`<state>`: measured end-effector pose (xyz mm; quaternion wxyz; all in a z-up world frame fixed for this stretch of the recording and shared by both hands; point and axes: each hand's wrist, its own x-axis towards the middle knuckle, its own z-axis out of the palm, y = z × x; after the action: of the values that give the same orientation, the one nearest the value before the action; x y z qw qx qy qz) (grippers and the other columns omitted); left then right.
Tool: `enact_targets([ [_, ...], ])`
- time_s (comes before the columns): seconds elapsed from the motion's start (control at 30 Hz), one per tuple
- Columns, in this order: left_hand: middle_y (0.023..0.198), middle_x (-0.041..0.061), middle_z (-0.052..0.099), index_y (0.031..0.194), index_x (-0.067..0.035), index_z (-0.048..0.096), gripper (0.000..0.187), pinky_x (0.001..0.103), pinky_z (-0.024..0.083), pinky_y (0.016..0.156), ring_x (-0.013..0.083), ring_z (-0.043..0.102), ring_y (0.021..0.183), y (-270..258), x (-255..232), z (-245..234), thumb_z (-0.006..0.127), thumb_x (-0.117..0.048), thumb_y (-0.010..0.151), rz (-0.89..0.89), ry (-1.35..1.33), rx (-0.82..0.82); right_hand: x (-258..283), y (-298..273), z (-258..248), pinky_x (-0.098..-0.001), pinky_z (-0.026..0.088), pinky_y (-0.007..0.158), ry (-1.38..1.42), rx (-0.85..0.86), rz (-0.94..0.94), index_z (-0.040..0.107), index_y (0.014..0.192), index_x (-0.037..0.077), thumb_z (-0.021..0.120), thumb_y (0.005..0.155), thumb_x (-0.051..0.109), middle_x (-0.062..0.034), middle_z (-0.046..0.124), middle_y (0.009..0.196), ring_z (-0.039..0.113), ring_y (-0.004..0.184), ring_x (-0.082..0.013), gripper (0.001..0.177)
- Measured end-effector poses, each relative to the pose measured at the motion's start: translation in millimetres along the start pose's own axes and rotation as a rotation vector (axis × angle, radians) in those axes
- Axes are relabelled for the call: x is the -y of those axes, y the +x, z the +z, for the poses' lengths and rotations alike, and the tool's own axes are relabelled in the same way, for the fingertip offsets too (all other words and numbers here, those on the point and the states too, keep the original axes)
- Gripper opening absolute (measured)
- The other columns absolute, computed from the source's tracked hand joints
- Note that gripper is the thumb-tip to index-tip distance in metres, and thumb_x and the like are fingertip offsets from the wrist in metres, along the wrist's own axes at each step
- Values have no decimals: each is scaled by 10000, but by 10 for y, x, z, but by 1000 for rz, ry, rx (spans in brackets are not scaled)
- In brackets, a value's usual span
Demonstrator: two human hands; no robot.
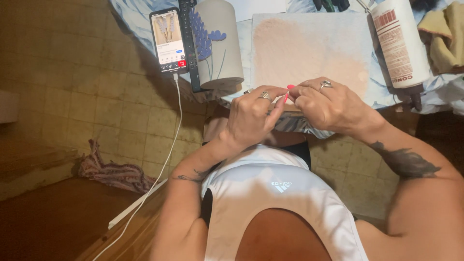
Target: Decorating a white cylindrical object by gluing small blue floral cutouts onto its surface.
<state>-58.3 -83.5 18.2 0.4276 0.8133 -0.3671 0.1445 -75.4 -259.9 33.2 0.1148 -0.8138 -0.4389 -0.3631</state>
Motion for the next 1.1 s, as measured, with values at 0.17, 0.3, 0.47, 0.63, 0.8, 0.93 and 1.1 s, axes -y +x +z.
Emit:
enact_targets([
  [0.17, 690, 65, 604, 813, -57, 614, 97, 278, 492, 478, 256, 618, 614, 85, -26, -95, 546, -126, 805, -16, -129, 87, -45, 110, -150, -322, 493, 523, 80, 110, 6, 470, 734, -20, 479, 844, -1, -142, 536, 656, 581, 580, -267, 112],
  [0.3, 721, 115, 622, 854, -37, 615, 96, 268, 507, 505, 270, 634, 676, 80, 30, -92, 555, -88, 799, -107, -458, 180, -48, 314, -318, -304, 492, 481, 212, 133, 57, 464, 690, -22, 552, 809, -43, -144, 547, 610, 580, 528, -253, 150],
  [0.47, 867, 49, 642, 905, -69, 604, 118, 182, 512, 576, 88, 605, 635, 50, 4, -161, 536, -115, 822, -188, -568, 264, -87, 101, -336, -284, 502, 548, 187, 200, 86, 517, 812, -26, 693, 795, 128, -86, 616, 797, 621, 673, -198, 235],
  [0.63, 769, 34, 647, 928, -89, 596, 128, 187, 468, 604, 80, 595, 633, 45, 19, -210, 549, -161, 834, -169, -660, 303, -88, 125, -325, -298, 487, 529, 330, 91, 130, 470, 829, -68, 745, 750, 147, -126, 629, 780, 606, 643, -231, 358],
  [0.8, 946, 44, 642, 967, -114, 593, 150, 184, 471, 695, 99, 631, 803, 22, 64, -215, 514, -180, 858, -146, -673, 364, -83, 108, -311, -240, 430, 477, 379, 67, 180, 505, 906, -67, 808, 705, 186, -121, 595, 712, 557, 581, -166, 443],
  [0.93, 895, 46, 652, 930, -105, 605, 132, 172, 469, 635, 81, 624, 713, 19, 55, -214, 531, -175, 846, -172, -685, 360, -65, 25, -277, -191, 399, 464, 346, 168, 322, 622, 812, 41, 802, 671, 279, -58, 623, 733, 522, 548, -95, 330],
  [1.1, 848, 62, 643, 926, -80, 607, 127, 198, 453, 638, 120, 609, 694, 11, 61, -196, 524, -144, 855, -53, -666, 314, -79, 16, -259, -214, 400, 455, 375, 111, 280, 536, 865, -6, 785, 687, 269, -77, 607, 737, 538, 537, -148, 412],
])
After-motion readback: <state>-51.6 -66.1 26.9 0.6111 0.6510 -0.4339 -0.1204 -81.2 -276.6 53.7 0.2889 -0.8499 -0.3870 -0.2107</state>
